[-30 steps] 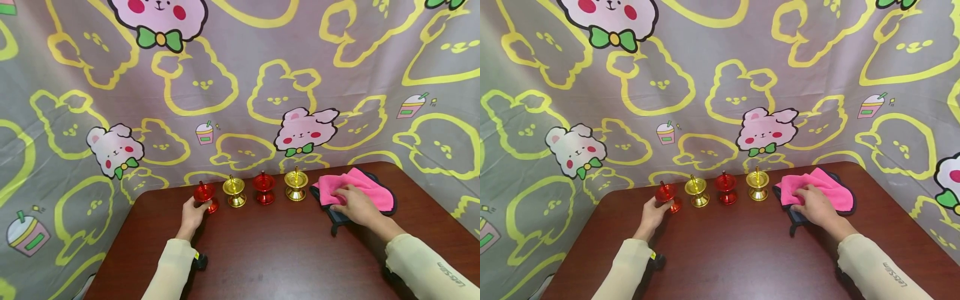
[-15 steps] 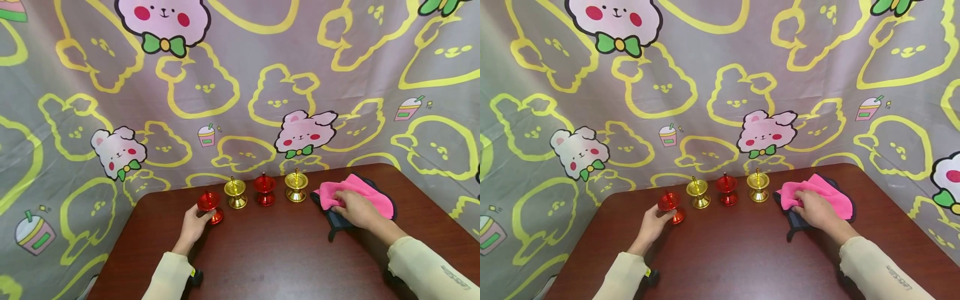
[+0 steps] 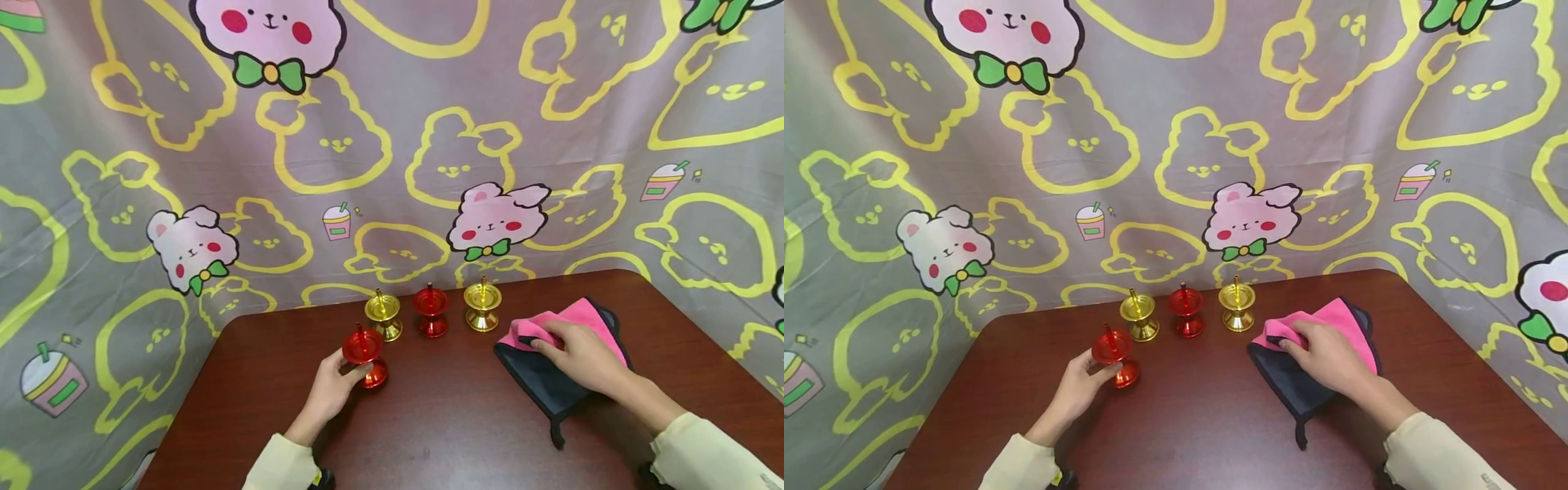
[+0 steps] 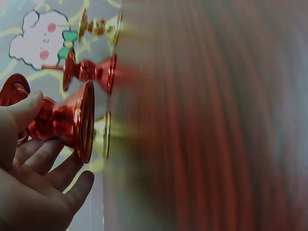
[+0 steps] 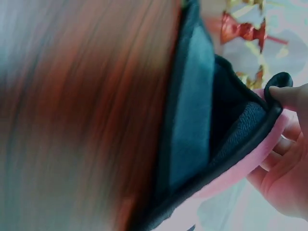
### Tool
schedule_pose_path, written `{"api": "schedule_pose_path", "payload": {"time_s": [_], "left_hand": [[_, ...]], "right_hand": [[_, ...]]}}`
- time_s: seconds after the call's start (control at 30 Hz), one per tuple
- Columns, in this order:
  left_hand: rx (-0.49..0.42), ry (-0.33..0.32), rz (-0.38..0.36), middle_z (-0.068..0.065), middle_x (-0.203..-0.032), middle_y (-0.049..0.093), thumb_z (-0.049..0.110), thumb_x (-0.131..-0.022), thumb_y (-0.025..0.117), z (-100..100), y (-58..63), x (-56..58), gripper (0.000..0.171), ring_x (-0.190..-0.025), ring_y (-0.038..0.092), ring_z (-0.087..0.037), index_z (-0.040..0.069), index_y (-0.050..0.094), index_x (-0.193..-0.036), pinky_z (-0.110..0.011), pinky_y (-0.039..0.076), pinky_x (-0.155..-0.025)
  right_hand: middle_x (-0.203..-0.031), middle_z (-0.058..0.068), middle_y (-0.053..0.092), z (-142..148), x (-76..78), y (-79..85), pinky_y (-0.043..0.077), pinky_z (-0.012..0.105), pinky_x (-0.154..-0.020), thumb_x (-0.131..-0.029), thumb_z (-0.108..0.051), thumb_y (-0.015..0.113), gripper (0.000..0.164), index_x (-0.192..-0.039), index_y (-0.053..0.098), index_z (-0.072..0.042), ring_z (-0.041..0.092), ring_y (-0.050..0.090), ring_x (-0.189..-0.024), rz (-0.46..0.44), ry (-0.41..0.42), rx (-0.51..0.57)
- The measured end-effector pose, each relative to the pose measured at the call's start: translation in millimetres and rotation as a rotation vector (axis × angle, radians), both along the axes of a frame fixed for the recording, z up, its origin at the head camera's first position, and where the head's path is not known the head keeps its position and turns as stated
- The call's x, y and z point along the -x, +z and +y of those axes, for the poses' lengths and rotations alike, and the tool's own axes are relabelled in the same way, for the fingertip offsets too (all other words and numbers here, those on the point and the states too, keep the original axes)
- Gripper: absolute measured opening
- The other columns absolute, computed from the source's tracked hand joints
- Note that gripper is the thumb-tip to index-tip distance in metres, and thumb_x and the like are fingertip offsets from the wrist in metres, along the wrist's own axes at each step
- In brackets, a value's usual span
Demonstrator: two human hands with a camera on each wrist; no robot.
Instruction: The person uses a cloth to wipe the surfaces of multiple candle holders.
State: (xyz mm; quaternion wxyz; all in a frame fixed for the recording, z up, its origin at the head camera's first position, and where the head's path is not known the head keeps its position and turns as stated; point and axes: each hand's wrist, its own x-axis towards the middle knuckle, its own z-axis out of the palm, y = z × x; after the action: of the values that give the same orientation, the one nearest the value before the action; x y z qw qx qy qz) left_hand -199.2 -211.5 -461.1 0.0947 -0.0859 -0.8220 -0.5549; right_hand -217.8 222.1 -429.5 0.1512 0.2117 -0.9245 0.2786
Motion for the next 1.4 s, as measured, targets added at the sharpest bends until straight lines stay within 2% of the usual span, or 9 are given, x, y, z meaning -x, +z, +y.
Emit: {"api": "schedule_pose_path", "payload": {"time_s": [0.13,0.27,0.5,0.63,0.77,1.0,1.1,1.2,1.4], "left_hand": [[-0.003,-0.053,-0.011,-0.005,-0.11,0.073,0.01,-0.088,0.078,13,4.8,-6.3,0.031,-0.11,0.064,-0.025,0.007,0.071,-0.118,-0.044,0.046,-0.099],[-0.011,-0.125,-0.024,-0.003,-0.111,0.073,0.011,-0.089,0.077,29,12.2,-10.8,0.03,-0.108,0.064,-0.021,0.009,0.071,-0.119,-0.039,0.048,-0.097],[-0.06,-0.246,-0.042,-0.009,-0.11,0.072,0.01,-0.091,0.074,57,22.4,-21.5,0.029,-0.101,0.066,-0.023,0.005,0.07,-0.12,-0.031,0.052,-0.087],[-0.09,-0.315,-0.053,-0.011,-0.109,0.072,0.01,-0.094,0.071,68,24.2,-27.0,0.029,-0.098,0.067,-0.021,0.002,0.069,-0.121,-0.03,0.054,-0.085],[-0.097,-0.359,-0.055,-0.012,-0.109,0.072,0.011,-0.095,0.069,76,24.4,-30.9,0.028,-0.096,0.068,-0.018,0.001,0.068,-0.121,-0.03,0.055,-0.085],[-0.101,-0.405,-0.098,-0.014,-0.111,0.071,0.011,-0.098,0.066,86,26.7,-36.1,0.029,-0.098,0.068,-0.019,-0.001,0.067,-0.124,-0.028,0.054,-0.087],[-0.1,-0.417,-0.104,-0.014,-0.112,0.071,0.012,-0.098,0.065,88,26.8,-36.7,0.028,-0.098,0.068,-0.017,0.0,0.067,-0.124,-0.028,0.054,-0.087],[-0.104,-0.42,-0.108,-0.014,-0.11,0.071,0.012,-0.099,0.065,88,25.5,-36.1,0.027,-0.097,0.069,-0.016,0.0,0.067,-0.123,-0.028,0.054,-0.087],[-0.096,-0.416,-0.122,-0.011,-0.107,0.071,0.015,-0.099,0.065,87,23.0,-36.9,0.027,-0.093,0.068,-0.016,0.002,0.067,-0.122,-0.027,0.055,-0.085]], "right_hand": [[-0.061,-0.011,0.041,-13,-10.0,8.0,0.035,0.024,-0.05,-0.089,-0.022,0.078,0.012,-0.09,0.066,-0.021,0.007,0.042,-0.056,-0.048,0.064,0.104],[-0.064,-0.009,0.047,-27,-18.1,16.5,0.04,0.025,-0.053,-0.092,-0.029,0.075,0.01,-0.095,0.069,-0.021,0.011,0.049,-0.061,-0.153,0.097,0.2],[-0.088,-0.001,0.068,-55,-27.7,28.6,0.053,0.03,-0.066,-0.094,-0.03,0.072,0.022,-0.111,0.07,-0.016,0.021,0.061,-0.078,-0.306,0.141,0.389],[-0.092,0.002,0.07,-69,-29.4,32.1,0.055,0.031,-0.069,-0.096,-0.027,0.07,0.023,-0.115,0.069,-0.013,0.023,0.063,-0.081,-0.34,0.177,0.493],[-0.098,0.004,0.07,-82,-32.1,32.8,0.055,0.03,-0.072,-0.097,-0.024,0.069,0.027,-0.12,0.067,-0.01,0.024,0.064,-0.084,-0.33,0.194,0.564],[-0.116,0.004,0.068,-95,-39.3,28.7,0.055,0.031,-0.081,-0.097,-0.024,0.069,0.034,-0.128,0.066,-0.012,0.024,0.064,-0.1,-0.317,0.22,0.558],[-0.121,0.0,0.065,-97,-42.5,26.5,0.054,0.034,-0.085,-0.096,-0.025,0.07,0.035,-0.13,0.066,-0.017,0.025,0.06,-0.109,-0.319,0.261,0.53],[-0.121,-0.002,0.063,-97,-44.6,25.1,0.055,0.036,-0.084,-0.095,-0.024,0.071,0.033,-0.129,0.068,-0.02,0.027,0.057,-0.11,-0.316,0.305,0.513],[-0.122,0.003,0.059,-95,-45.4,22.3,0.054,0.035,-0.082,-0.095,-0.022,0.072,0.035,-0.128,0.069,-0.013,0.028,0.054,-0.111,-0.354,0.378,0.461]]}}
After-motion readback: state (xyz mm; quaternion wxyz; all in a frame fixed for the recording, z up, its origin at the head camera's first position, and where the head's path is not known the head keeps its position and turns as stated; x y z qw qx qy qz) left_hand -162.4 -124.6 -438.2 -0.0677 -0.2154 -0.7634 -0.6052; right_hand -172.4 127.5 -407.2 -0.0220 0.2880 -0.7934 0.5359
